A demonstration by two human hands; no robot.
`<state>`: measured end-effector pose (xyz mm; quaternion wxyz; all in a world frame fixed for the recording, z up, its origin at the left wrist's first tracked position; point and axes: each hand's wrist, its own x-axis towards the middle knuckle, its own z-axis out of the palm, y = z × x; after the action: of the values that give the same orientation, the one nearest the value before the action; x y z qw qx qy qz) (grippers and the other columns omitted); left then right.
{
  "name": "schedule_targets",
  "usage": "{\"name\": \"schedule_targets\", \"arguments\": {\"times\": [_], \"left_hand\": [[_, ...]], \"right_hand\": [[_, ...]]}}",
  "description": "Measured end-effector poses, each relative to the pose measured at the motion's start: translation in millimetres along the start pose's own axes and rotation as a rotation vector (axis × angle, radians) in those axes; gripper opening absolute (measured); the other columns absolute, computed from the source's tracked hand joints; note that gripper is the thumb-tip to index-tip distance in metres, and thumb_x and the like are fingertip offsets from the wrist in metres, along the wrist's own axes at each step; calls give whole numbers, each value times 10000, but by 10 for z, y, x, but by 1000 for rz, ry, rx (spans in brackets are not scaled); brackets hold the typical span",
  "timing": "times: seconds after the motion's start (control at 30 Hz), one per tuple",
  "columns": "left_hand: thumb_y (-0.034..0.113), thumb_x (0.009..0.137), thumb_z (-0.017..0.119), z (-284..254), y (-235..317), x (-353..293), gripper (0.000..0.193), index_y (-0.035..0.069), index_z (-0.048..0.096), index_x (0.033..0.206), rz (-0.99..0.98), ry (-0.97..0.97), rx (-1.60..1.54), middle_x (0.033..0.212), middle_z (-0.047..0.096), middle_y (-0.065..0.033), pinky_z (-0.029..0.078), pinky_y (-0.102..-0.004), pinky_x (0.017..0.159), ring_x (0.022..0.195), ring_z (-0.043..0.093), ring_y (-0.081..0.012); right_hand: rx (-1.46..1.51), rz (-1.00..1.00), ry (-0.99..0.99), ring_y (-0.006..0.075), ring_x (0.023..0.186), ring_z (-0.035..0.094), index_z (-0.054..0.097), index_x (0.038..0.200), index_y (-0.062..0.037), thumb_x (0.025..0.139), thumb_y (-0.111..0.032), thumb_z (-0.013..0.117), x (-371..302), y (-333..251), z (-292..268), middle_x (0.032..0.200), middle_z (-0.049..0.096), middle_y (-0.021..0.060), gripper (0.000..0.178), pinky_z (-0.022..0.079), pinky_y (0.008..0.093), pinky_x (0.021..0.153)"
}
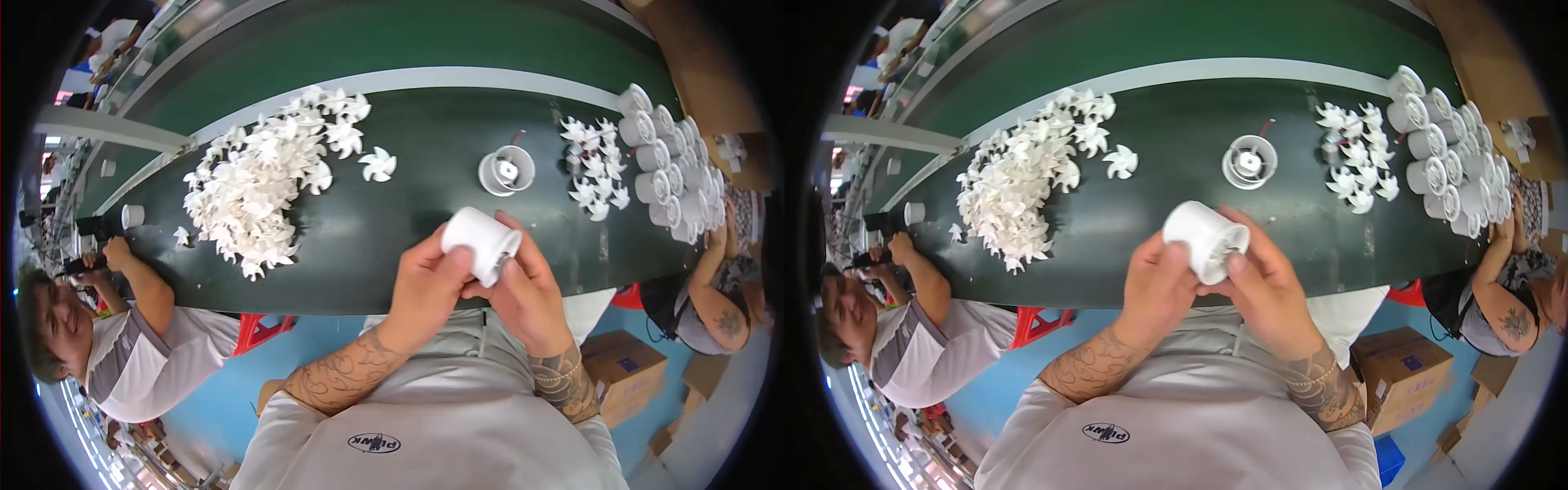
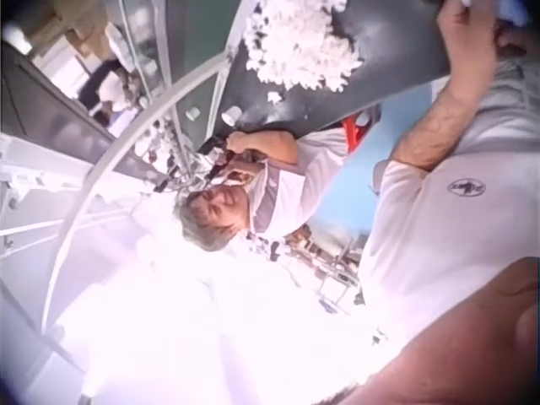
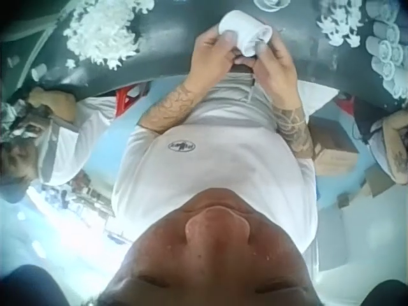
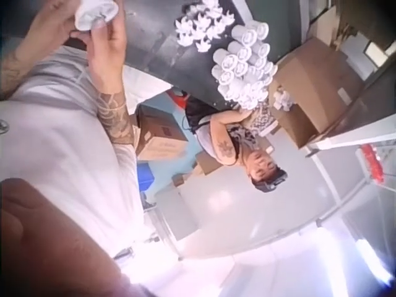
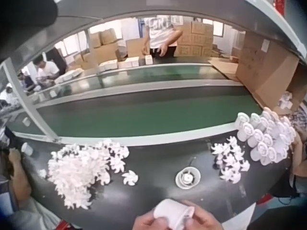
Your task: The person assembles electronic fan or light parts by hand, inserting fan components and electronic units into white plastic housings.
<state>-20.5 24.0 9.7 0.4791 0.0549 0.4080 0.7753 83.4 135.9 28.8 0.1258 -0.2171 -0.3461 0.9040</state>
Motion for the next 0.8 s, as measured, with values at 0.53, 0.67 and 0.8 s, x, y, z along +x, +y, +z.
{"name": "schedule_targets", "arguments": {"times": [0.53,0.67,0.8], "left_hand": [[179,792,791,7,274,-100,325,21,702,1061,79,-346,651,1144,595,-108,450,-337,920,1063,550,-211],[156,811,771,20,241,-105,293,27,704,1065,42,-332,616,1150,596,-106,466,-329,884,1047,558,-204],[98,836,728,-68,399,-50,220,29,708,1045,279,-129,914,1144,611,-100,495,-307,803,927,601,-181]], "right_hand": [[41,148,-307,288,880,665,380,1398,-142,849,-72,680,-193,42,-463,1137,583,174,630,534,359,589],[-140,-7,-216,273,776,660,368,1405,-150,833,-113,705,-135,148,-521,1104,582,181,664,513,337,577],[49,-55,-220,238,563,575,371,1381,-185,882,-171,663,-165,133,-590,1011,576,235,579,450,296,502]]}}
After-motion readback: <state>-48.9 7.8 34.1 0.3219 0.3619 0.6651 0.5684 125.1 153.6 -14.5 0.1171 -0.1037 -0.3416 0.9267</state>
